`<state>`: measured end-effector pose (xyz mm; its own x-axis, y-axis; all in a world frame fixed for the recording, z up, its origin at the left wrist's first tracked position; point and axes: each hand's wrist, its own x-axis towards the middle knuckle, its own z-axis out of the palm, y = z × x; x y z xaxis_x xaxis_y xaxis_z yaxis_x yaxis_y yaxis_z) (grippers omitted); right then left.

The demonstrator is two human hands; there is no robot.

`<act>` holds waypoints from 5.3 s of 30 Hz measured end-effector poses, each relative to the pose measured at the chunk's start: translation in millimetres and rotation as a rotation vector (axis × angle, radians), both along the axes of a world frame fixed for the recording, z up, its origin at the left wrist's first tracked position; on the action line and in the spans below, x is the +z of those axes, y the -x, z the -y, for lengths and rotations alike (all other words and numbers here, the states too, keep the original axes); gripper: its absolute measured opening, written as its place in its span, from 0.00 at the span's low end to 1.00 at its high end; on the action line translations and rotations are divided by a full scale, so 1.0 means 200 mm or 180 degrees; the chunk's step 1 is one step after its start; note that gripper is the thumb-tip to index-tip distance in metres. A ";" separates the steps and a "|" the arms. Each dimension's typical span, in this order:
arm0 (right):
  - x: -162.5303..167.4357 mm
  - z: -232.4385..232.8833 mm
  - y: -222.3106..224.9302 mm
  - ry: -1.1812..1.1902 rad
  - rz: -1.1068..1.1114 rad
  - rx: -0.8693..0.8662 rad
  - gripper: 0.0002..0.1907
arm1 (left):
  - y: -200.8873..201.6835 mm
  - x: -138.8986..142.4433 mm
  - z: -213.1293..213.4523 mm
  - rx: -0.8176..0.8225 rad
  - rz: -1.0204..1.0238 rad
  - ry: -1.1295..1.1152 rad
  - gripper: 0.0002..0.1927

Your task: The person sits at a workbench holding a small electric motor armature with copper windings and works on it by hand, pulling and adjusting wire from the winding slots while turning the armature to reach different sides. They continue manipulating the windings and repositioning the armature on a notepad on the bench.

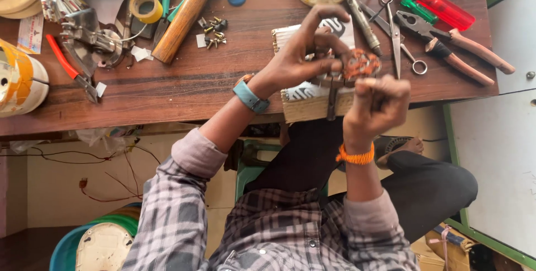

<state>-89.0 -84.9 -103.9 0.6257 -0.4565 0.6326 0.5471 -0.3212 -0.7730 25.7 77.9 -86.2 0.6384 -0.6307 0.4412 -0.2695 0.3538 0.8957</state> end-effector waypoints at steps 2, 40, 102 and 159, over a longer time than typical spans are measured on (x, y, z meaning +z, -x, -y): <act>0.02 0.01 -0.08 -0.0153 0.0124 0.0200 0.14 | -0.01 0.00 0.01 0.0283 0.0087 0.0215 0.37; -0.01 0.11 0.03 -0.0640 -0.0691 0.0694 0.08 | 0.28 0.24 0.30 0.2291 0.1749 -0.1935 0.28; 0.05 -0.05 -0.05 0.1040 -0.0782 -0.0009 0.05 | 0.02 0.13 -0.08 0.1749 0.1668 -0.1302 0.42; 0.01 0.03 0.06 0.0863 -0.1118 -0.0056 0.04 | 0.02 0.14 -0.01 0.1950 0.2694 -0.1304 0.39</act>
<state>-100.7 -91.3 -102.2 0.8177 -0.3158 0.4814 0.2591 -0.5449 -0.7975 21.8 79.7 -58.1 0.4836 -0.5102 0.7112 -0.8740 -0.3266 0.3599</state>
